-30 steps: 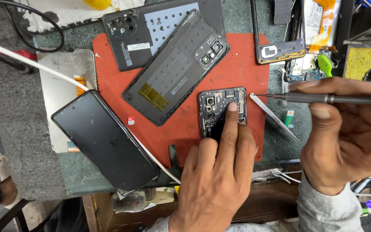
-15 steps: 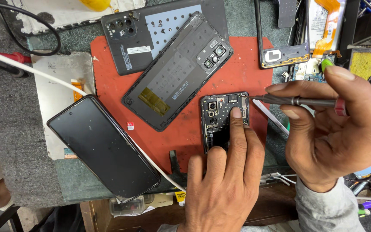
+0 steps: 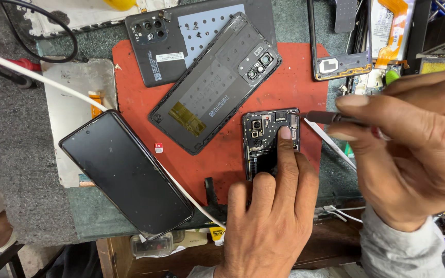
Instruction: The person uses a screwdriver to remove screws from a smartphone's internal frame, then detaches and reattaches the back cover. They repeatedly open and close the device to check alignment, and finally wipe the back cover with a cloth.
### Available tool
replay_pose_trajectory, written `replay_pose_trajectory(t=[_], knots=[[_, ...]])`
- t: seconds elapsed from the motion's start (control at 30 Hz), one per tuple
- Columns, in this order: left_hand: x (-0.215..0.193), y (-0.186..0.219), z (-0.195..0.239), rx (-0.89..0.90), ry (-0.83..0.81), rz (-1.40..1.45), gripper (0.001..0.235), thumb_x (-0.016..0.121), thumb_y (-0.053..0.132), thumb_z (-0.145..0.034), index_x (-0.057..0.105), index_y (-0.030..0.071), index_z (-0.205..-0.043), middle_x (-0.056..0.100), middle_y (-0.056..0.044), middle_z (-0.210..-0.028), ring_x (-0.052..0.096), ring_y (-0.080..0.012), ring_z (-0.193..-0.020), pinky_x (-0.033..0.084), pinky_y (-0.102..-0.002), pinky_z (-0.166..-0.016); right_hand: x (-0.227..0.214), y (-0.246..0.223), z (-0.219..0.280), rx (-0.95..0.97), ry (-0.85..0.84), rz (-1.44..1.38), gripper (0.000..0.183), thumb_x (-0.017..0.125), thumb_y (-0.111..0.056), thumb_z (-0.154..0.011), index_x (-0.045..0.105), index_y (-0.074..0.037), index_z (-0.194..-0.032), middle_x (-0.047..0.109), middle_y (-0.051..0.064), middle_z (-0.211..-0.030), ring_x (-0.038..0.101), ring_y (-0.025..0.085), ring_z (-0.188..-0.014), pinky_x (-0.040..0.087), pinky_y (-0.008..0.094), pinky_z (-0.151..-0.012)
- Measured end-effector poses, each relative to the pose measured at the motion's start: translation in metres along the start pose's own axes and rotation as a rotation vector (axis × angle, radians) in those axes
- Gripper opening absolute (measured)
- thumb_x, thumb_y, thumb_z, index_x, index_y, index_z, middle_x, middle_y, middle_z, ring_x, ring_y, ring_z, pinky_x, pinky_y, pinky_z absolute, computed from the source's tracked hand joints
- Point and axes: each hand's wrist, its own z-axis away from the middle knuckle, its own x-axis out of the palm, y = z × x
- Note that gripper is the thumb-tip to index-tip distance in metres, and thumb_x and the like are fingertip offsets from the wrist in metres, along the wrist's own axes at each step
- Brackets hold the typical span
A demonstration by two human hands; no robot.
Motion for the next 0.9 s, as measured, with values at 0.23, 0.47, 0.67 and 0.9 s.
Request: replay_pose_trajectory(t=[0.23, 0.47, 0.67, 0.9], knots=[[-0.001, 0.0, -0.001, -0.003, 0.007, 0.0, 0.018, 0.061, 0.019, -0.101, 0.069, 0.01, -0.115, 0.066, -0.007, -0.142, 0.041, -0.0131, -0.074, 0.035, -0.03, -0.067, 0.004, -0.012, 0.02, 0.17, 0.068, 0.029, 0.02, 0.072, 0.0, -0.106, 0.065, 0.007, -0.123, 0.064, 0.012, -0.105, 0.063, 0.015, -0.082, 0.049, 0.023, -0.072], [-0.003, -0.001, -0.001, -0.004, 0.001, 0.013, 0.018, 0.062, 0.019, -0.101, 0.069, 0.01, -0.115, 0.066, -0.007, -0.141, 0.041, -0.0128, -0.073, 0.036, -0.03, -0.068, 0.002, -0.006, 0.016, 0.024, 0.063, 0.133, 0.03, 0.086, -0.005, -0.099, 0.068, 0.001, -0.122, 0.063, 0.011, -0.097, 0.05, 0.015, -0.073, 0.038, 0.023, -0.065], [-0.004, 0.0, -0.002, -0.004, 0.002, 0.011, 0.017, 0.062, 0.019, -0.102, 0.069, 0.01, -0.115, 0.067, -0.007, -0.141, 0.042, -0.0124, -0.074, 0.036, -0.029, -0.068, 0.002, -0.003, 0.009, 0.016, 0.036, 0.064, 0.025, 0.076, 0.002, -0.097, 0.066, 0.005, -0.119, 0.069, 0.011, -0.093, 0.055, 0.013, -0.069, 0.043, 0.025, -0.065], [-0.004, -0.001, -0.001, -0.003, 0.002, 0.018, 0.017, 0.061, 0.018, -0.101, 0.068, 0.01, -0.114, 0.066, -0.008, -0.141, 0.043, -0.0127, -0.074, 0.037, -0.03, -0.068, 0.003, -0.006, -0.003, -0.004, 0.053, 0.104, 0.037, 0.083, -0.001, -0.086, 0.069, 0.008, -0.118, 0.067, 0.012, -0.087, 0.052, 0.016, -0.064, 0.038, 0.027, -0.059]])
